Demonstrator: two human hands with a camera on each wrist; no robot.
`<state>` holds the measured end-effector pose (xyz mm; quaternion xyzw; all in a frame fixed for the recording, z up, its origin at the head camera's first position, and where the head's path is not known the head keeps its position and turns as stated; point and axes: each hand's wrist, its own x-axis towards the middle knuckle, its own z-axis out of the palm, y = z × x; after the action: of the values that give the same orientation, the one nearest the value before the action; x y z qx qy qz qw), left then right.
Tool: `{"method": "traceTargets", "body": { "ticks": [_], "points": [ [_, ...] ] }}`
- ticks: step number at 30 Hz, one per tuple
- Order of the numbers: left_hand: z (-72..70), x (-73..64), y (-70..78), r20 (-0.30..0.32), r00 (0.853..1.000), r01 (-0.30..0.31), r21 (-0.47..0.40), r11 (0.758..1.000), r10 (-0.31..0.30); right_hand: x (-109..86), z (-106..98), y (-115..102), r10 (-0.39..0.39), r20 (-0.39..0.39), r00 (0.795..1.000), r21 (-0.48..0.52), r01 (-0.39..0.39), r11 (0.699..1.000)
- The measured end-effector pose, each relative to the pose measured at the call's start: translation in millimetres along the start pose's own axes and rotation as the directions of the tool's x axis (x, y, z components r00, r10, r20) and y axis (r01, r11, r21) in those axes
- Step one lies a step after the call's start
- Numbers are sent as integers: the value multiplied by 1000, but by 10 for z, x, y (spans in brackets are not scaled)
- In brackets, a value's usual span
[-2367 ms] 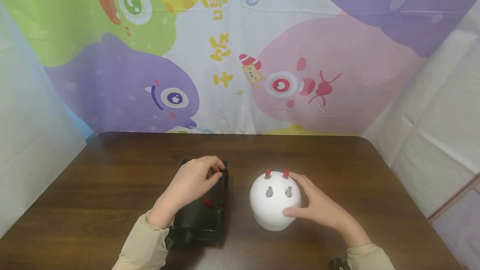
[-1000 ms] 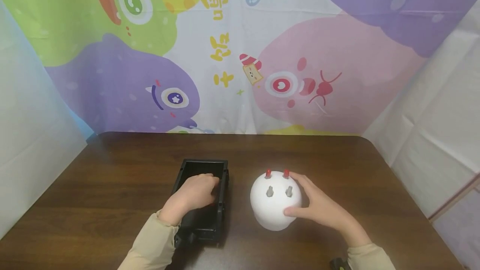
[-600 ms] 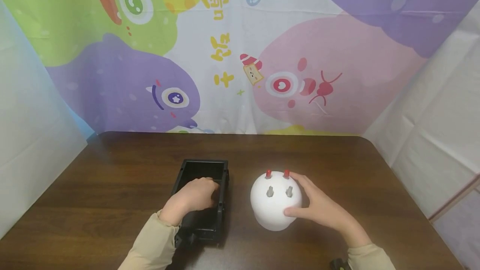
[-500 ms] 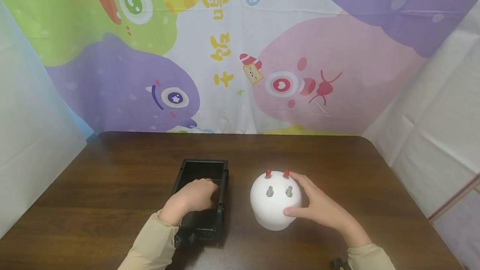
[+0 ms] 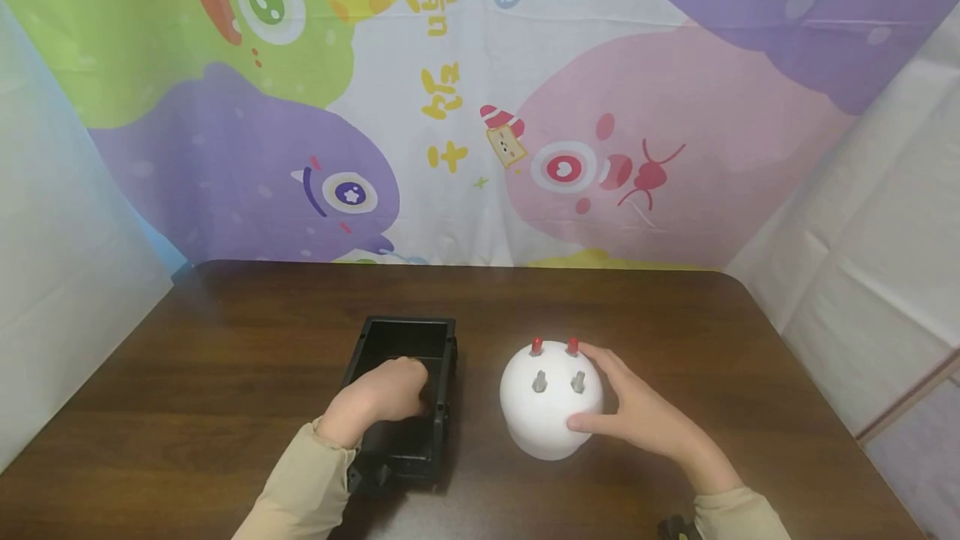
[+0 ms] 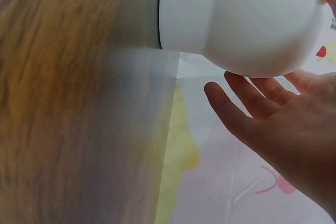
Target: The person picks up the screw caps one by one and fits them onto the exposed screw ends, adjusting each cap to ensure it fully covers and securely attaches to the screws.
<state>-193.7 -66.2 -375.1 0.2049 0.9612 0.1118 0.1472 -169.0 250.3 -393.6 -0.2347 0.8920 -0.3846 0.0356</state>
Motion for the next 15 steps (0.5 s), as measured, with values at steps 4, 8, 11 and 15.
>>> {"method": "traceTargets", "body": {
  "ticks": [4, 8, 11, 15],
  "points": [
    [-7, -16, 13, -8, 1000, 21, -3, 1000, -21, 2, -2, 0, 3, -2, 1000, 3, -3, 1000],
    [-5, -19, 13, -16, 999, 38, -23, 999, -38, 2, -1, 1, 2, -3, 1000, -1, -2, 1000],
    [12, 2, -17, -31, 999, 24, -22, 999, -24, 1, 0, 2, -2, 0, 1000, 0, 2, 1000],
    [4, 1, -38, -86, 996, 2, -17, 1000, -4, 0, 1, 0, -5, 1, 1000, 5, 5, 1000]
  ]
}}
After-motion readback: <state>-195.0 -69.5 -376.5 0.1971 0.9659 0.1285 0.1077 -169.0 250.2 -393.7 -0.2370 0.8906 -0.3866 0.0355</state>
